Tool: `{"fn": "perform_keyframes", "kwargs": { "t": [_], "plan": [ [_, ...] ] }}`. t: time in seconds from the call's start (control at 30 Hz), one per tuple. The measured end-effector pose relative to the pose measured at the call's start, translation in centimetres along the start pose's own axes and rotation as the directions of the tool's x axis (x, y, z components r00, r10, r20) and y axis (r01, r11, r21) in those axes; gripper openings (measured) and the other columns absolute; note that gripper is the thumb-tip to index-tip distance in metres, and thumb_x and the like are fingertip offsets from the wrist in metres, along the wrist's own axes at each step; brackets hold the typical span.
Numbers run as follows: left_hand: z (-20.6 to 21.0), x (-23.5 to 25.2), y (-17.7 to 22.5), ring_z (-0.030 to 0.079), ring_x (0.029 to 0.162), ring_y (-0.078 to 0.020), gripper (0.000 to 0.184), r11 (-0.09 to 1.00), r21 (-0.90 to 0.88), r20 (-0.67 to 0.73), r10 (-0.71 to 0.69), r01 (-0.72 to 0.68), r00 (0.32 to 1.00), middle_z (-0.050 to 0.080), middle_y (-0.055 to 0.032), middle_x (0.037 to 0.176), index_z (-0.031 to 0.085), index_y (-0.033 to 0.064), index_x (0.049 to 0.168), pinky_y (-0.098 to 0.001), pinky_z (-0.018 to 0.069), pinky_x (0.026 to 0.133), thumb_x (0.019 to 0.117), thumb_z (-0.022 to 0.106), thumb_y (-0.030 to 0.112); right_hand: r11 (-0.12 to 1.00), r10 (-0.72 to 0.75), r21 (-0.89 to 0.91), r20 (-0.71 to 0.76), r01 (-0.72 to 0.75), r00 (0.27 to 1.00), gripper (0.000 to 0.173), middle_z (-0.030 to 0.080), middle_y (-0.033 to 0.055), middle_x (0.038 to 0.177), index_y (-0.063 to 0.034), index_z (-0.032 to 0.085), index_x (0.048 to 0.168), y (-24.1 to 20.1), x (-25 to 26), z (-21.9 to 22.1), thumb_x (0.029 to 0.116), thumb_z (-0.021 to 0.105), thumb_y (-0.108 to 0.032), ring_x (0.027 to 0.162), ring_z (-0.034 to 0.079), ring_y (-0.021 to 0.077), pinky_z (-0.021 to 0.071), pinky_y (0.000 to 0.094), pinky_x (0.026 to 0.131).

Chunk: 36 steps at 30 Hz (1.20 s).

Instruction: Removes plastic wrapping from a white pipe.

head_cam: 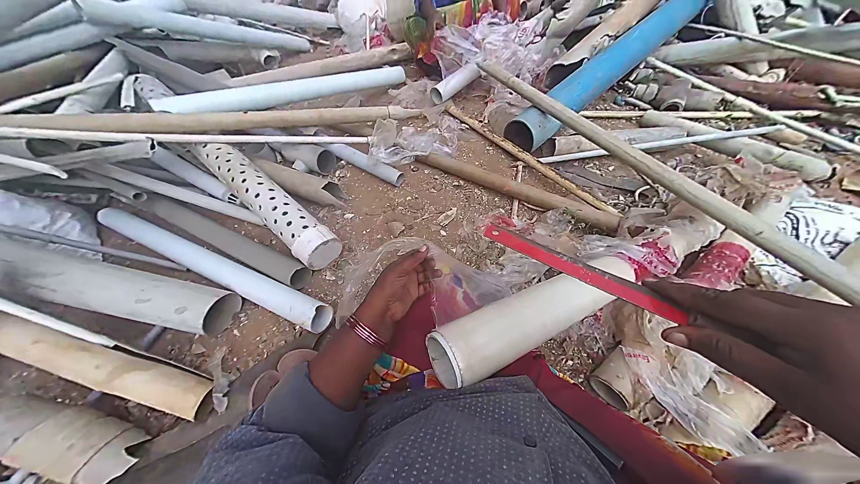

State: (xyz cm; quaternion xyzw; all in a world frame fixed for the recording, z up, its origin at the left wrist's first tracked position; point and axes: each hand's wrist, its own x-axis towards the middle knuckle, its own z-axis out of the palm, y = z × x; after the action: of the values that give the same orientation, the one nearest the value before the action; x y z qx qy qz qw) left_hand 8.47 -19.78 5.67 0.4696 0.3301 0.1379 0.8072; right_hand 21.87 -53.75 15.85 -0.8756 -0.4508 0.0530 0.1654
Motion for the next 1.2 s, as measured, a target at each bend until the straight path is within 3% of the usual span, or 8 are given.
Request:
{"fn": "perform_keyframes", "kwargs": {
  "t": [0.13, 0.27, 0.43, 0.53, 0.67, 0.9, 1.2],
  "plan": [
    [0.6, -0.5, -0.6, 0.066, 0.065, -0.0112, 0.033, 0.99, -0.138, 0.056, -0.027, 0.034, 0.998, 0.065, -0.003, 0.076, 0.059, 0.0079, 0.092, -0.0238, 0.057, 0.063, 0.111, 0.037, 0.023, 0.999, -0.023, -0.042, -0.063, 0.02, 0.998, 0.05, 0.073, 0.0194, 0.102, -0.0158, 0.066, 0.14, 0.0, 0.0, 0.5, 0.1001, 0.054, -0.044, 0.077, 0.068, 0.0378, 0.0511, 0.0603, 0.064],
    [0.6, -1.7, -0.3, 0.068, 0.07, -0.0122, 0.031, 0.99, -0.137, 0.121, -0.027, 0.044, 0.992, 0.067, -0.004, 0.076, 0.059, 0.0066, 0.09, -0.0249, 0.0584, 0.07, 0.1101, 0.039, 0.018, 0.995, -0.065, -0.076, -0.113, 0.057, 0.991, 0.052, 0.073, 0.0179, 0.096, -0.016, 0.068, 0.137, 0.0, -0.1, 0.8, 0.0993, 0.051, -0.047, 0.072, 0.068, 0.036, 0.0507, 0.058, 0.059],
    [1.1, -2.8, -0.5, 0.069, 0.076, -0.0123, 0.025, 0.988, -0.153, 0.052, 0.045, -0.036, 0.998, 0.069, -0.0056, 0.083, 0.06, 0.0044, 0.098, -0.0247, 0.0575, 0.075, 0.1094, 0.039, 0.013, 0.995, -0.07, -0.075, -0.104, 0.062, 0.992, 0.051, 0.073, 0.0171, 0.097, -0.0156, 0.068, 0.137, -0.3, -0.3, 0.7, 0.0992, 0.053, -0.047, 0.071, 0.067, 0.0341, 0.051, 0.0566, 0.059],
    [1.2, -2.7, -0.9, 0.068, 0.074, -0.0121, 0.033, 0.982, -0.182, 0.02, 0.058, -0.054, 0.998, 0.069, -0.0053, 0.083, 0.061, 0.0041, 0.096, -0.0245, 0.0568, 0.073, 0.111, 0.034, 0.015, 0.996, -0.061, -0.07, -0.118, 0.053, 0.991, 0.051, 0.073, 0.0141, 0.093, -0.0167, 0.069, 0.136, -0.2, -0.5, 1.0, 0.0984, 0.052, -0.047, 0.066, 0.064, 0.0294, 0.0495, 0.053, 0.057],
    [1.5, -2.7, -1.4, 0.07, 0.077, -0.0143, 0.032, 0.955, -0.29, -0.025, 0.057, -0.062, 0.998, 0.07, -0.0079, 0.088, 0.06, 0.0027, 0.101, -0.0258, 0.0575, 0.074, 0.1112, 0.033, 0.016, 0.997, -0.054, -0.068, -0.106, 0.047, 0.993, 0.05, 0.072, 0.0144, 0.092, -0.0153, 0.069, 0.136, -0.3, -0.5, 1.1, 0.0986, 0.053, -0.045, 0.066, 0.064, 0.0302, 0.0491, 0.0539, 0.057],
    [1.3, -3.5, -2.4, 0.068, 0.079, -0.0079, 0.035, 0.973, -0.108, 0.128, 0.217, -0.204, 0.968, 0.071, -0.0015, 0.086, 0.061, 0.0063, 0.1, -0.0231, 0.0557, 0.079, 0.1108, 0.028, 0.013, 0.995, -0.064, -0.077, -0.102, 0.056, 0.993, 0.051, 0.074, 0.0135, 0.095, -0.0169, 0.07, 0.135, -0.6, -0.3, 1.7, 0.0987, 0.051, -0.048, 0.07, 0.067, 0.0305, 0.0509, 0.0551, 0.06],
    [0.7, -4.1, -2.9, 0.067, 0.085, -0.0029, 0.027, 0.928, 0.057, 0.266, 0.34, -0.367, 0.902, 0.071, 0.0051, 0.088, 0.063, 0.0083, 0.102, -0.0222, 0.0539, 0.085, 0.1049, 0.036, 0.008, 0.993, -0.09, -0.086, -0.062, 0.084, 0.994, 0.05, 0.074, 0.0125, 0.096, -0.0176, 0.071, 0.133, -0.8, -0.1, 2.1, 0.0985, 0.049, -0.047, 0.072, 0.068, 0.0301, 0.0524, 0.0548, 0.061]
  ]
}}
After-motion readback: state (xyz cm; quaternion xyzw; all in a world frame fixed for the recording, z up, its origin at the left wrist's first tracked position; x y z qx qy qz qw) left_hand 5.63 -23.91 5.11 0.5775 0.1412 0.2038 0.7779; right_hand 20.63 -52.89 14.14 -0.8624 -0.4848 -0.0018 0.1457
